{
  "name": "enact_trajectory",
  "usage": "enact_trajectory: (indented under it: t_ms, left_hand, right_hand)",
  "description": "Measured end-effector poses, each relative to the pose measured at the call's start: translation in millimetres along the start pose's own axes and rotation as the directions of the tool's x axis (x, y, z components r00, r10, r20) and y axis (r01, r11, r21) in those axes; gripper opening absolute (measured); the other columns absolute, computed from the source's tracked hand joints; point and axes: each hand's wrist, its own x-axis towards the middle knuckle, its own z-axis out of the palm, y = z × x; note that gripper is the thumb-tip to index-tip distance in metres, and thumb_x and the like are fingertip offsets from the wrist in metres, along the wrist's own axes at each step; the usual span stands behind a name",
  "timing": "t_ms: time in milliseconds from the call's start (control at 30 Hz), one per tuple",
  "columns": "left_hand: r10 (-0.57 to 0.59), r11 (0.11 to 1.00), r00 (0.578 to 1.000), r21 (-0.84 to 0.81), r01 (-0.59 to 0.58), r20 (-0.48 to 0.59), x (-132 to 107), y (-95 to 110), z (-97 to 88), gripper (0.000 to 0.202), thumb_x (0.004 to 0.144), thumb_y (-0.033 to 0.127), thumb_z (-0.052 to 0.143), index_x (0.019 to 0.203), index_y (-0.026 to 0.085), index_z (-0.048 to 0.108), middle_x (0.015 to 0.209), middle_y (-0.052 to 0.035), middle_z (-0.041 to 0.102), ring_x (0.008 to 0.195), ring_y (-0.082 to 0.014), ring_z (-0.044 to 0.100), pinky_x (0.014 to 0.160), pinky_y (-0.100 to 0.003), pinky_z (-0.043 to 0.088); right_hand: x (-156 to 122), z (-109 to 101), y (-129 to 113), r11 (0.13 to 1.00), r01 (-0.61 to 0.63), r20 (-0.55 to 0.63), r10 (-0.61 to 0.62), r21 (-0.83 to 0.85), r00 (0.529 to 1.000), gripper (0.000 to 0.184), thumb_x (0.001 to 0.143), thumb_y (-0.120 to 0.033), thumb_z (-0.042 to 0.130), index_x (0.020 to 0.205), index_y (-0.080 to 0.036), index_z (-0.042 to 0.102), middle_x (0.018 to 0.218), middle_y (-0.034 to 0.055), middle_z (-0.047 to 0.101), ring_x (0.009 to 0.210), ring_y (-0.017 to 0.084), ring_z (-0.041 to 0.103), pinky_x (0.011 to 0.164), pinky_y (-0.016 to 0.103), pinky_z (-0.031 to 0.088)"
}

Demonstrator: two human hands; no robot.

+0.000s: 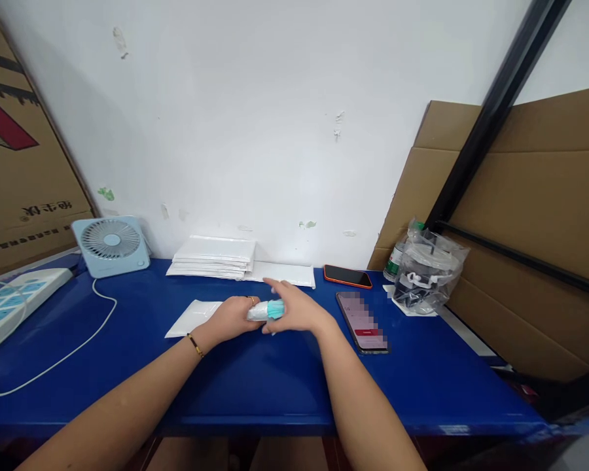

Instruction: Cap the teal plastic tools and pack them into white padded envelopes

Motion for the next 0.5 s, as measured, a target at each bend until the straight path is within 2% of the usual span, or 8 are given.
enact_trajectory:
  t_ms: [33, 100, 167, 233, 333, 367, 433, 500]
  left_hand:
    - [-0.011, 0.999, 1.0, -0.034, 0.011, -0.014, 0.4, -1.1, -1.1, 0.024, 0.075, 0.044, 0.056, 0.082, 0.02, 0.056, 0.078, -0.0035, 0.066, 0.073, -0.022, 0.063, 0.059, -0.027, 0.037]
    - [-0.026, 0.996, 0.999, -0.084, 0.023, -0.041, 1.4, -1.8, -2.4, 0.027, 0.075, 0.047, 0.055, 0.083, 0.021, 0.056, 0.076, -0.0025, 0.066, 0.072, -0.0217, 0.063, 0.058, -0.026, 0.036]
    - [-0.021, 0.995, 0.998, -0.097, 0.016, -0.054, 2.2, -0.3, -1.6, 0.029, 0.074, 0.046, 0.057, 0.089, 0.021, 0.057, 0.078, -0.003, 0.066, 0.073, -0.0226, 0.063, 0.06, -0.027, 0.038]
    - [-0.013, 0.997, 0.999, -0.08, 0.009, -0.042, 1.9, 1.5, 0.5, 0.032, 0.072, 0.042, 0.059, 0.095, 0.019, 0.058, 0.083, -0.0053, 0.067, 0.077, -0.0243, 0.063, 0.065, -0.03, 0.04]
    - [-0.003, 1.0, 0.999, -0.029, 0.002, -0.037, -2.6, -1.1, 2.7, 0.054, 0.063, 0.048, 0.066, 0.107, 0.018, 0.057, 0.103, -0.0113, 0.065, 0.097, -0.0296, 0.058, 0.084, -0.039, 0.039]
    - [0.006, 1.0, 0.999, -0.017, -0.007, -0.037, -5.2, -4.3, 2.4, 0.069, 0.057, 0.053, 0.07, 0.114, 0.018, 0.055, 0.113, -0.0132, 0.061, 0.107, -0.0318, 0.053, 0.092, -0.043, 0.035]
    - [0.02, 1.0, 1.0, -0.015, -0.021, -0.021, -10.8, -14.0, 0.4, 0.1, 0.046, 0.062, 0.073, 0.131, 0.02, 0.042, 0.131, -0.0151, 0.049, 0.123, -0.0346, 0.04, 0.104, -0.051, 0.021]
    - [0.021, 0.999, 0.999, -0.041, -0.019, 0.041, -15.9, -25.9, -2.5, 0.113, 0.045, 0.068, 0.07, 0.14, 0.024, 0.028, 0.14, -0.0141, 0.039, 0.13, -0.0346, 0.031, 0.107, -0.056, 0.01]
  right_hand:
    - [0.9, -0.1, 1.9, 0.992, 0.018, -0.09, -0.006, 0.129, 0.996, 0.082, 0.073, -0.046, 0.065, 0.142, -0.03, 0.025, 0.135, 0.0078, 0.044, 0.123, 0.025, 0.043, 0.097, 0.037, 0.038]
    - [6.1, 7.4, 1.9, 0.95, 0.032, -0.274, 0.057, 0.311, 0.96, 0.058, 0.089, -0.052, 0.037, 0.142, -0.03, 0.026, 0.141, 0.006, 0.037, 0.131, 0.021, 0.033, 0.106, 0.039, 0.028]
    - [13.8, 23.0, -2.1, 0.926, 0.035, -0.364, 0.113, 0.376, 0.924, 0.054, 0.094, -0.052, 0.017, 0.142, -0.028, 0.026, 0.144, 0.0053, 0.035, 0.134, 0.019, 0.028, 0.11, 0.041, 0.021]
    - [20.4, 40.1, -6.4, 0.951, 0.001, -0.334, 0.107, 0.308, 0.936, 0.055, 0.093, -0.053, 0.016, 0.142, -0.029, 0.027, 0.146, 0.0036, 0.032, 0.137, 0.019, 0.021, 0.113, 0.043, 0.013]
    - [23.7, 52.4, -4.4, 0.983, -0.108, -0.173, 0.133, 0.148, 0.976, 0.055, 0.092, -0.056, 0.025, 0.14, -0.032, 0.03, 0.148, 0.0032, 0.029, 0.139, 0.022, 0.015, 0.112, 0.049, 0.004]
    - [22.9, 50.7, -0.7, 0.982, -0.146, -0.147, 0.163, 0.119, 0.976, 0.055, 0.091, -0.056, 0.026, 0.14, -0.031, 0.032, 0.148, 0.0047, 0.029, 0.139, 0.024, 0.015, 0.111, 0.05, 0.005]
    - [19.0, 38.8, 9.7, 0.973, -0.205, -0.18, 0.222, 0.107, 0.958, 0.055, 0.092, -0.054, 0.028, 0.138, -0.027, 0.035, 0.144, 0.0089, 0.034, 0.136, 0.024, 0.024, 0.11, 0.049, 0.015]
    - [13.1, 20.4, 20.8, 0.966, -0.228, -0.256, 0.253, 0.124, 0.933, 0.049, 0.091, -0.048, 0.033, 0.132, -0.022, 0.044, 0.131, 0.0115, 0.048, 0.123, 0.022, 0.043, 0.102, 0.042, 0.033]
